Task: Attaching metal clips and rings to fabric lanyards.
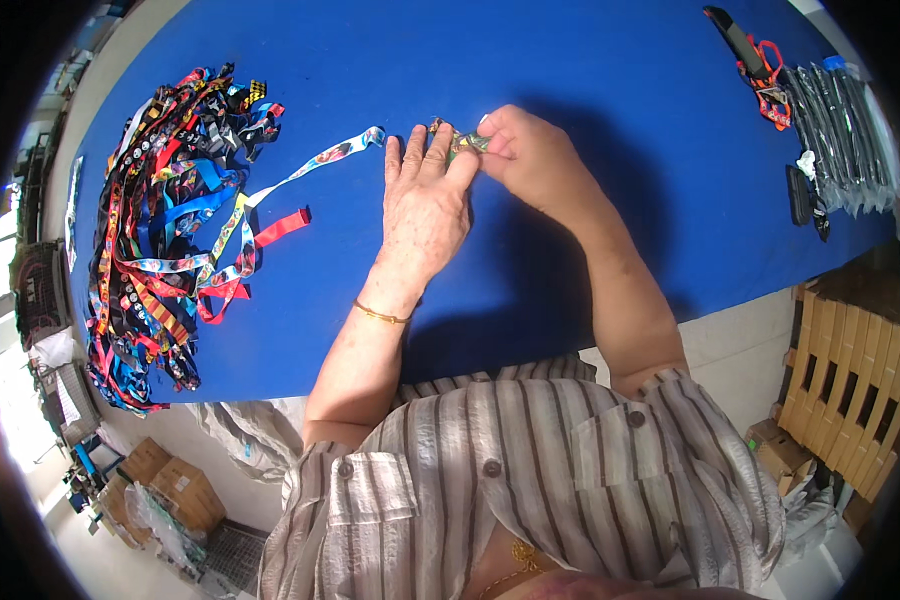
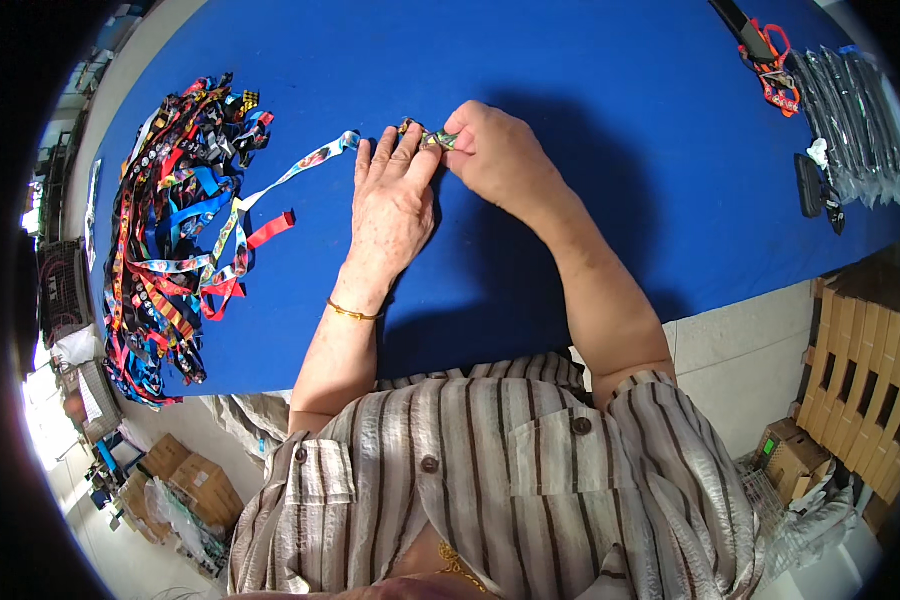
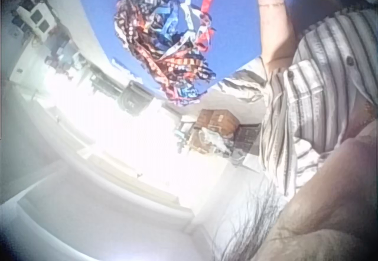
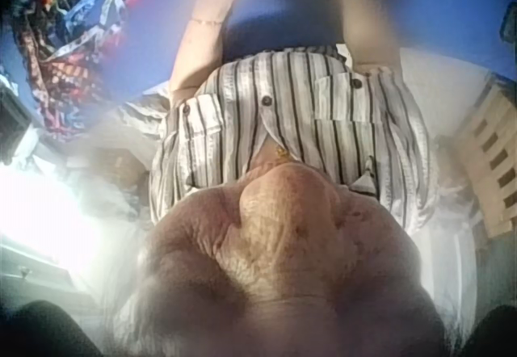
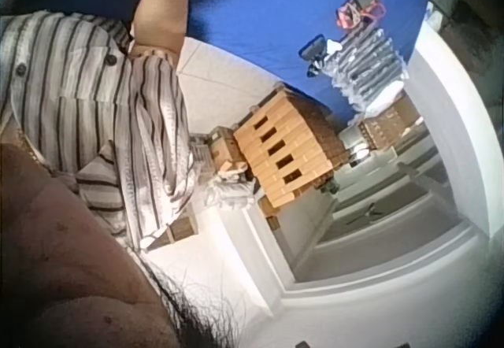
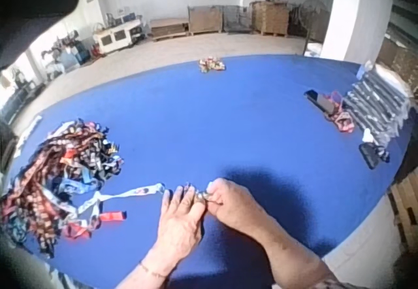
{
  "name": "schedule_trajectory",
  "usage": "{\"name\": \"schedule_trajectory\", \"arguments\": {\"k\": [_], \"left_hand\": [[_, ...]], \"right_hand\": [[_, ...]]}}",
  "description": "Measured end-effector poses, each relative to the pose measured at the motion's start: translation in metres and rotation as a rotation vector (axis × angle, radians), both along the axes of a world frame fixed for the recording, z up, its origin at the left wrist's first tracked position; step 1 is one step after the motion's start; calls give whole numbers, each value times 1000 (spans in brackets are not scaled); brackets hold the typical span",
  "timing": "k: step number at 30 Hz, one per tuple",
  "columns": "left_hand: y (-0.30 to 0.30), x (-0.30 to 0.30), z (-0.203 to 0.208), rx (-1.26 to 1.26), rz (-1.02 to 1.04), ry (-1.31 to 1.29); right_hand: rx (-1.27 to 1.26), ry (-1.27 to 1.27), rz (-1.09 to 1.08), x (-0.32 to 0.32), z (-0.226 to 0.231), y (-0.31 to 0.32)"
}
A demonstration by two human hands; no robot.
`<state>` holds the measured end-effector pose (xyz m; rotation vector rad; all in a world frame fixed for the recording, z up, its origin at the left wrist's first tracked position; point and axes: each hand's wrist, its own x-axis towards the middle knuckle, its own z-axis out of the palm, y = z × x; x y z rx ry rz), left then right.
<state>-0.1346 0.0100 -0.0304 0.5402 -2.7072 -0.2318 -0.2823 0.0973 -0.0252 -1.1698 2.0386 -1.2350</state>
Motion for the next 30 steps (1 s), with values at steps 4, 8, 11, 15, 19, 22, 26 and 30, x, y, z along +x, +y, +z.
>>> {"name": "schedule_trajectory", "arguments": {"k": [4,8,11,15,19,22,26,30], "left_hand": [[-2,3,-1,41,-5,25],[-2,3,4,97,10,93],[-4,4,9,156,13,161],[-23,11,12,221,62,347],[-43,28,21,383,206,528],[-56,51,30,431,339,541],[-105,119,23,281,484,651],[-120,175,23,345,660,697]], "right_hand": [[50,-247,25,-13,6,4],[-61,-70,-87,-20,8,2],[-121,-202,-169,-24,9,2],[-212,-317,-244,-32,2,0],[-164,-388,-295,-34,-1,-2],[-160,-402,-315,-37,-7,2],[-153,-440,-300,-34,-4,-2],[-125,-441,-277,-33,3,2]]}}
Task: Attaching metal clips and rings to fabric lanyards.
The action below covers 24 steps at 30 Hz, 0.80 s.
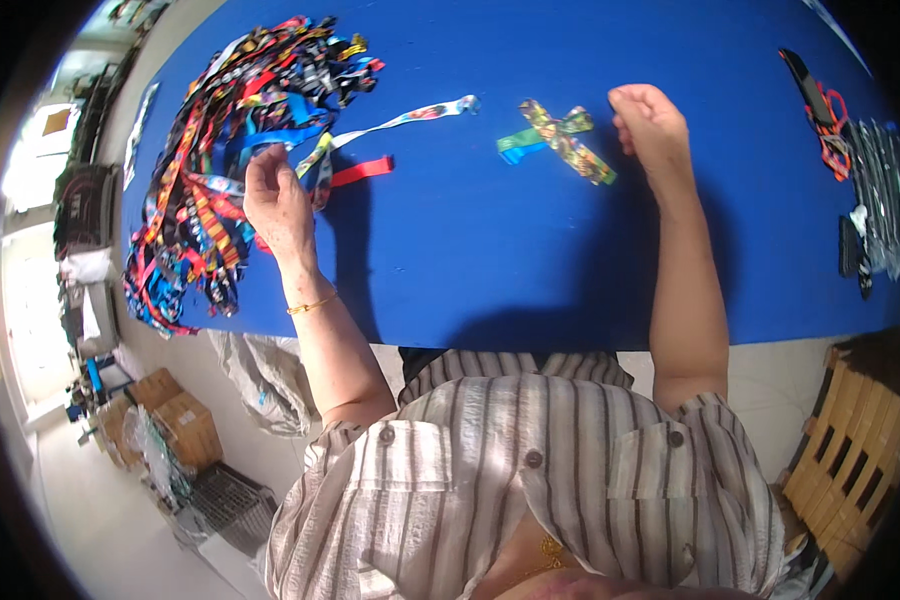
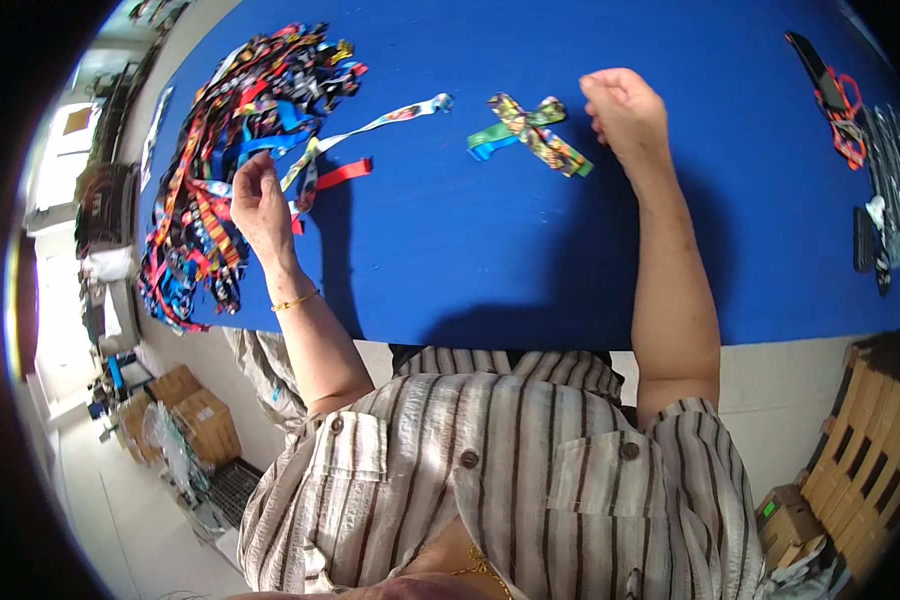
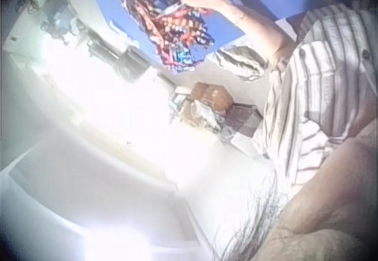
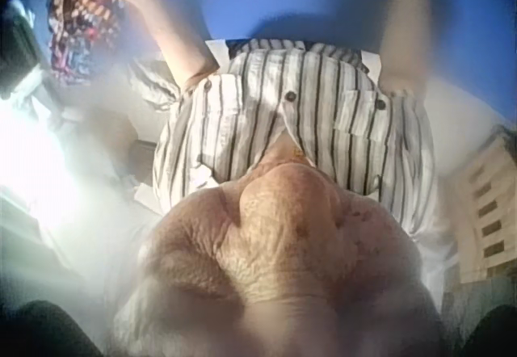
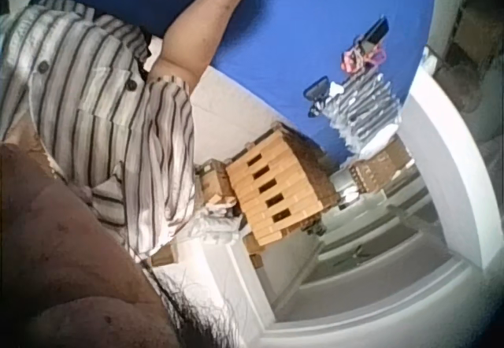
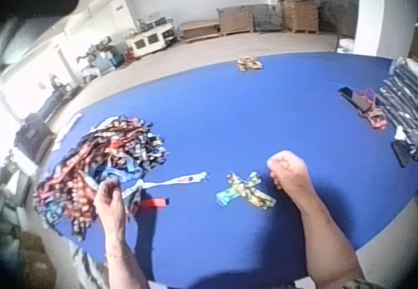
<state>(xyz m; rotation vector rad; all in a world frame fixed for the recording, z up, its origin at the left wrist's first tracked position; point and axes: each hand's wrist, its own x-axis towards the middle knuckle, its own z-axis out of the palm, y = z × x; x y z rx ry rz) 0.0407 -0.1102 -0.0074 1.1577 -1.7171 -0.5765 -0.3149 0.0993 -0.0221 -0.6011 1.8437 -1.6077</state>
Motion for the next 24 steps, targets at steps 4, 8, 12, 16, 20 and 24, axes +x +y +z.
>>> {"name": "schedule_trajectory", "arguments": {"k": [4,8,12,16,20,24], "left_hand": [[-3,44,-7,3,127,-41],[3,57,-11,14,191,-57],[4,54,-18,72,162,-27],[9,44,-21,73,168,-138],[11,37,-24,96,117,-228],[15,29,-25,122,93,-327]], "right_hand": [[30,21,-4,1,-1,-3],[11,41,13,-3,-9,-3],[43,67,-6,-4,-11,-3],[-7,40,3,-5,-15,-2],[-4,25,-4,1,-8,-4],[30,41,-25,1,-2,-3]]}}
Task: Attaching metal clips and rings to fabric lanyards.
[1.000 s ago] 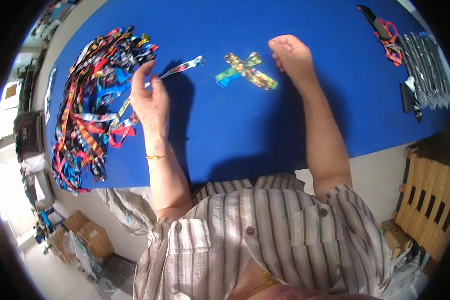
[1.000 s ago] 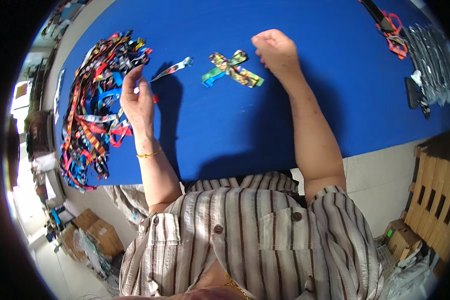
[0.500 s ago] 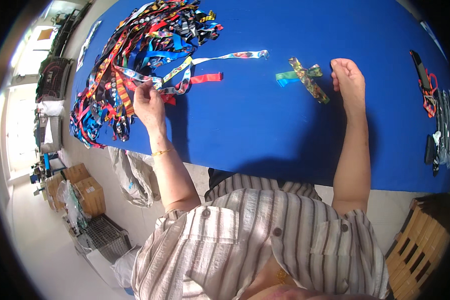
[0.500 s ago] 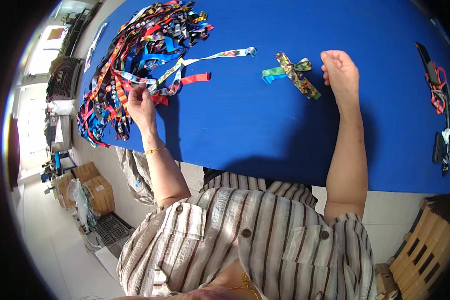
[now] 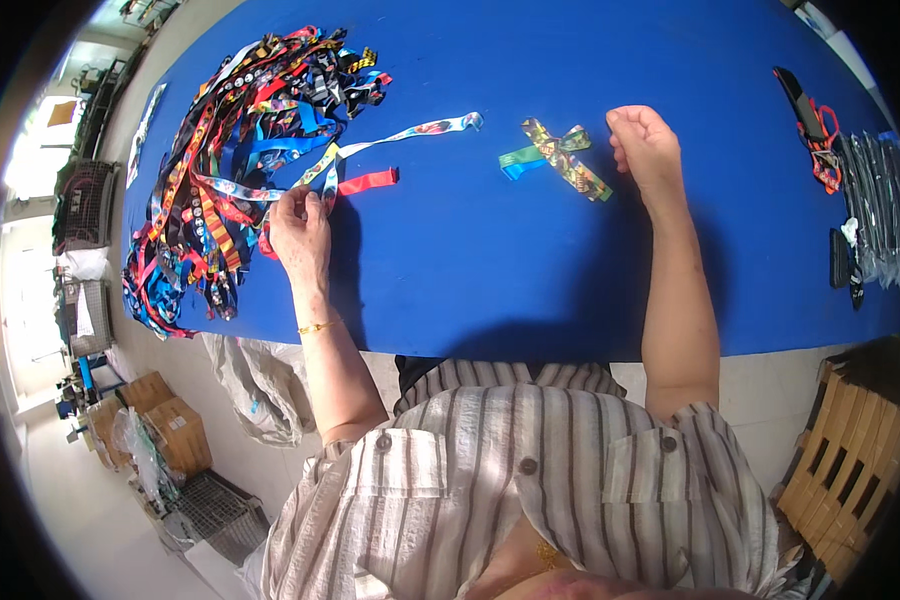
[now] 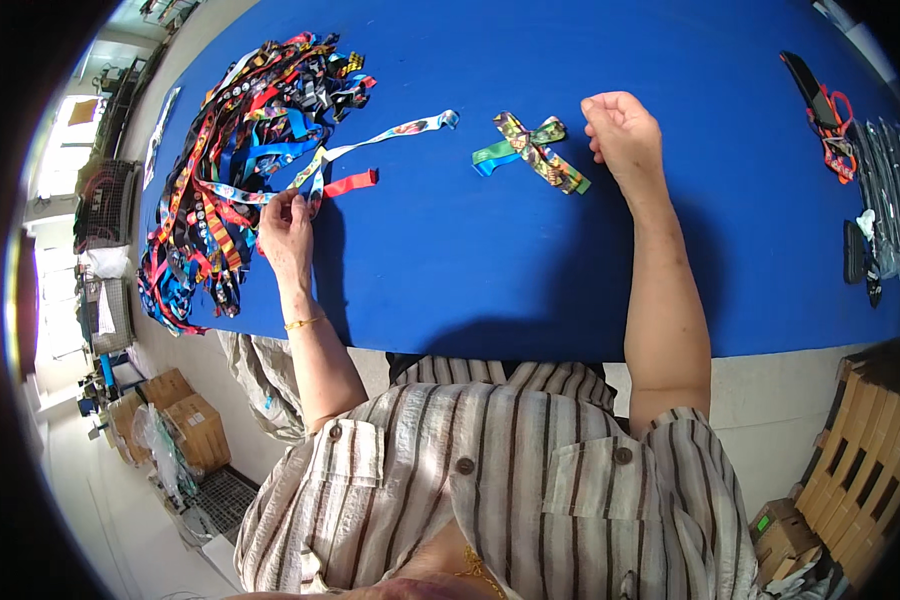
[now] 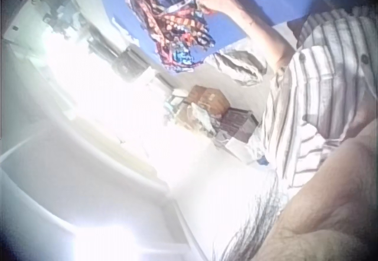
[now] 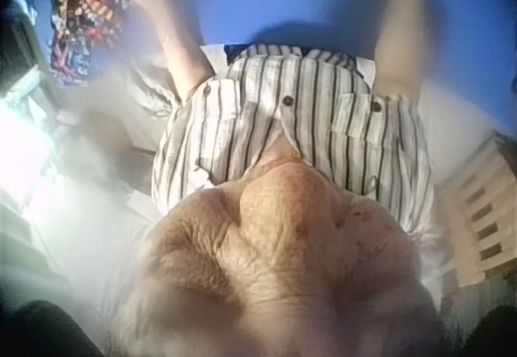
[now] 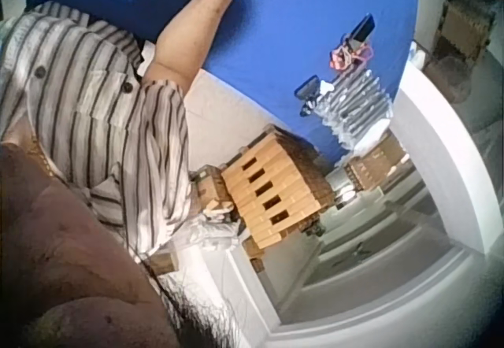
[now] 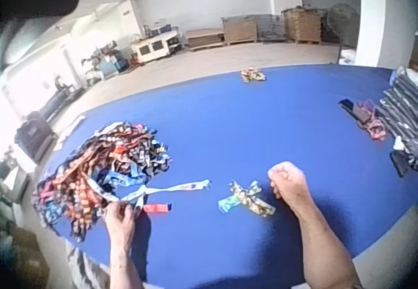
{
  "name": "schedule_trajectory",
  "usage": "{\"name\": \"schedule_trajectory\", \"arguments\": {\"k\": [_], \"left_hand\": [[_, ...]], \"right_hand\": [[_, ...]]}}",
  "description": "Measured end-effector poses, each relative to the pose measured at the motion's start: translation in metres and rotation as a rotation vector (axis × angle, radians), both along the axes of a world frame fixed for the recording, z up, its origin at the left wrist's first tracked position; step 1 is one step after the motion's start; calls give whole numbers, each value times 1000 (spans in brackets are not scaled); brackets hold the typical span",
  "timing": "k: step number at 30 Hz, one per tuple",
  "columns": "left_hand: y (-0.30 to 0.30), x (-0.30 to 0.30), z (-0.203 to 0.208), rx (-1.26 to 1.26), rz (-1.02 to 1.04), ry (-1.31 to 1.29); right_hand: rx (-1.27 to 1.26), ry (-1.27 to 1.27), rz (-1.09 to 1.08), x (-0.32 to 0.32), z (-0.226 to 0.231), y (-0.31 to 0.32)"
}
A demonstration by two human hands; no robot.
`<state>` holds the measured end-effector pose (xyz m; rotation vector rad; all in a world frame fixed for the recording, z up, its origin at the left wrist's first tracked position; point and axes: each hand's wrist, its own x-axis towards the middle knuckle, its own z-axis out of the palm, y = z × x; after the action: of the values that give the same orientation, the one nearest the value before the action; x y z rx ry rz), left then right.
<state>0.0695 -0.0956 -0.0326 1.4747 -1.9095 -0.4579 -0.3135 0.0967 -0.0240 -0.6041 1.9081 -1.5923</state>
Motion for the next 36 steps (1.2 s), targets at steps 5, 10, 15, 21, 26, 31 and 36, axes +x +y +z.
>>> {"name": "schedule_trajectory", "arguments": {"k": [5,10,15,21,26,31,36], "left_hand": [[3,-3,-5,7,-12,-44],[10,-10,-2,-6,-21,-97],[11,-14,1,-57,-51,-146],[15,-22,7,-156,-91,-295],[13,-17,-5,-237,-86,-371],[13,-14,-10,-238,-85,-393],[16,-27,0,-294,-127,-321]], "right_hand": [[6,-4,-5,2,6,2],[6,2,2,2,1,1],[26,7,-3,3,4,-1],[15,38,2,-1,5,-2],[-2,24,-8,4,2,0],[-40,42,7,5,0,3],[-4,32,18,5,7,3]]}}
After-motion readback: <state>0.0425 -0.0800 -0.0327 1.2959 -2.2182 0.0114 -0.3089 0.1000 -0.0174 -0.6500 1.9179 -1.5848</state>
